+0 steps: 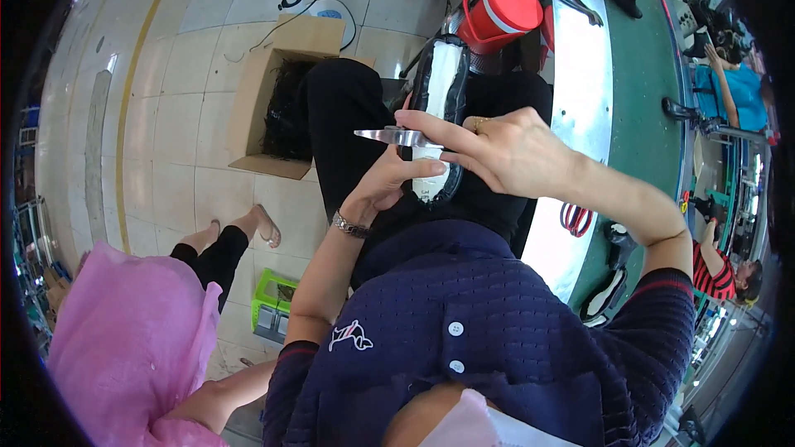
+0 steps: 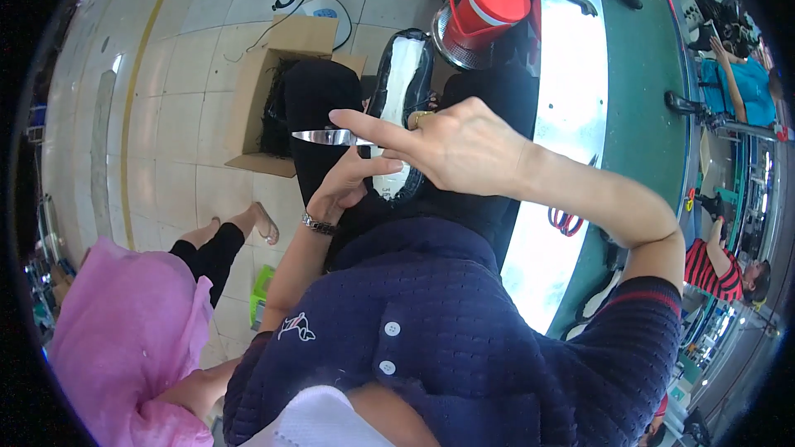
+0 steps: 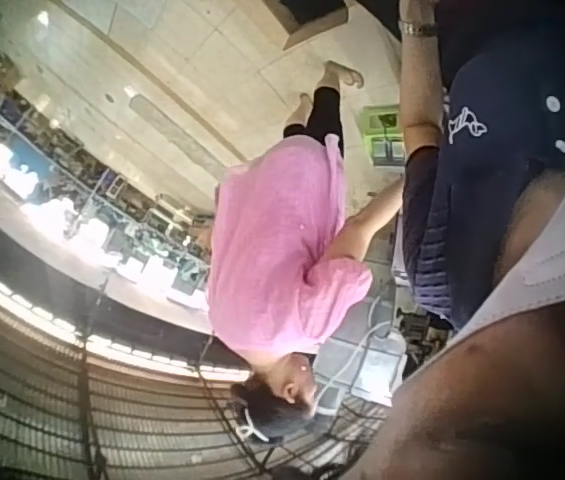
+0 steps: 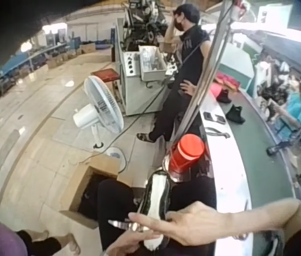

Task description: The worker is performing manual finishing and stitching tasks on leather shoes, using pliers and scissors to trim and adjust the shoe components at a factory workstation.

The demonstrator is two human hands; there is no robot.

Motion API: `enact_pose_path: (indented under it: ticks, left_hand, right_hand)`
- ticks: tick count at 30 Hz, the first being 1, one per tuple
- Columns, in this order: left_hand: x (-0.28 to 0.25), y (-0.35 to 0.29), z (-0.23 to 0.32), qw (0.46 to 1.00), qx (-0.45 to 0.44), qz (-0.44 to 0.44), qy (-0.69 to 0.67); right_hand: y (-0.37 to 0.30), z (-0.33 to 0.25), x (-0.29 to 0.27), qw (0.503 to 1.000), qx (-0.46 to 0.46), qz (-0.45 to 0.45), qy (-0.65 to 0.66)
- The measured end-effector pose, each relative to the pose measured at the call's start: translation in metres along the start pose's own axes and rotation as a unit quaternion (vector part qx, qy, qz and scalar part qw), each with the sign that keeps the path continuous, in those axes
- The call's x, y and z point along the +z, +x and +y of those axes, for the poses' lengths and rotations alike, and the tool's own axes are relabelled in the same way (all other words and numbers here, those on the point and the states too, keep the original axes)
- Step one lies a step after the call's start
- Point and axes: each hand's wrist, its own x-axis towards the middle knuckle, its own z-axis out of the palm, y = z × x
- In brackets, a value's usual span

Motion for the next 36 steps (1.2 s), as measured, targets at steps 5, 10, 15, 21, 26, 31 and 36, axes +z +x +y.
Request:
enact_pose_path:
  ticks: [5,10,15,21,26,31,36]
  left_hand:
    - [0.003,-0.004,0.001,0.999,0.033,0.01,0.023]
    - [-0.007,-0.007,0.003,0.995,-0.093,-0.021,-0.003]
    - [0.006,-0.007,-0.005,0.996,0.032,0.047,0.069]
    - [0.006,-0.002,-0.008,0.999,0.032,-0.002,0.032]
    - [-0.008,0.008,0.003,1.0,0.006,0.005,-0.013]
    - [0.004,-0.005,0.008,0.996,0.094,0.002,0.004]
    - [-0.002,0.004,-0.022,0.991,0.109,-0.074,-0.01]
  right_hand:
    - [0.0,-0.006,0.006,0.992,0.082,-0.088,-0.045]
    - [-0.003,-0.018,0.009,0.996,-0.016,0.081,0.033]
    - [0.002,-0.023,0.002,0.984,0.04,-0.124,-0.123]
    - [-0.009,-0.007,0.028,0.998,0.058,0.011,-0.003]
    - [0.003,-0.002,0.002,0.998,0.057,0.027,-0.023]
    - [0.002,0.001,0.023,0.997,0.057,-0.007,-0.046]
    - [-0.009,-0.009,0.011,0.997,0.022,0.064,0.031]
